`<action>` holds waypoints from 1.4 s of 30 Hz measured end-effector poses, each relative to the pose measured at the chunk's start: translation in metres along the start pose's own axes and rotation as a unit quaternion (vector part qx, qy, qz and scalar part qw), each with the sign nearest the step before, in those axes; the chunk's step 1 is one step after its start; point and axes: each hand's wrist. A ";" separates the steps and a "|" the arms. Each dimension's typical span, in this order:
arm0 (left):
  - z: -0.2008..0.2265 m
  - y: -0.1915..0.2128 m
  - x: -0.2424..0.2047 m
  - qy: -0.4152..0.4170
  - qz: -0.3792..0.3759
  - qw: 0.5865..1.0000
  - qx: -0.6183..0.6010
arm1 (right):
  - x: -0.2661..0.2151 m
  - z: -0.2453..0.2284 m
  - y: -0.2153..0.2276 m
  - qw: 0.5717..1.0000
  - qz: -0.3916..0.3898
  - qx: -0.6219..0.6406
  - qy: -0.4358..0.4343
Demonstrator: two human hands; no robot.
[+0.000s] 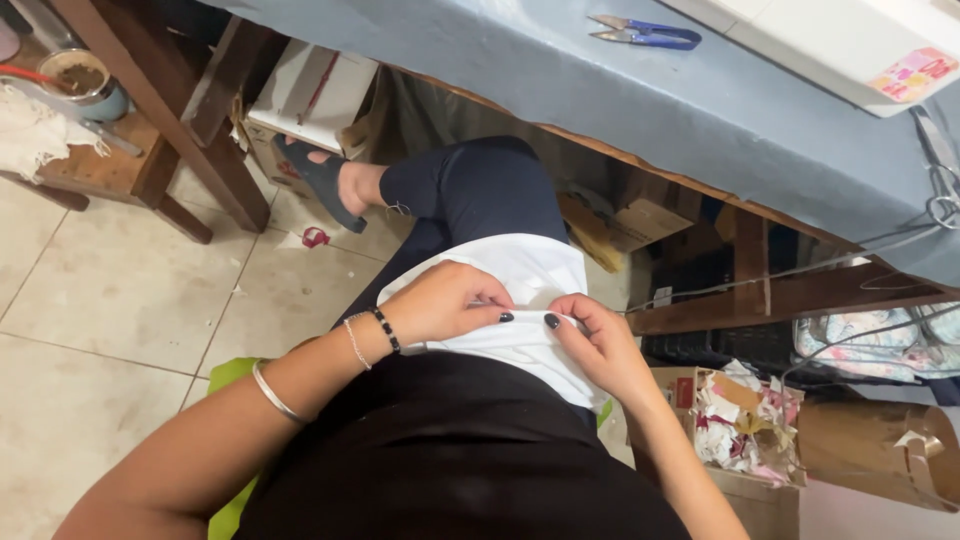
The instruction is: Threading a thin white cord through the casing of a white fabric garment component, likely a face mask.
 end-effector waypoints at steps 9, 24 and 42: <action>0.006 -0.016 0.002 0.023 0.027 0.999 -0.023 | -0.001 -0.003 -0.010 0.997 0.048 0.064 -0.019; 0.001 -0.030 0.015 0.023 0.017 0.991 -0.129 | -0.011 -0.011 -0.007 0.995 0.079 0.061 -0.013; 0.021 -0.008 0.005 0.006 -0.011 1.000 0.013 | -0.012 -0.003 -0.020 0.993 0.071 0.096 0.010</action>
Point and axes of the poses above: each hand's wrist, its own x-axis towards the middle knuckle, its own y-axis out of the back of the hand, z = x × y, and after that the axes turned 12 degrees about x, right-handed
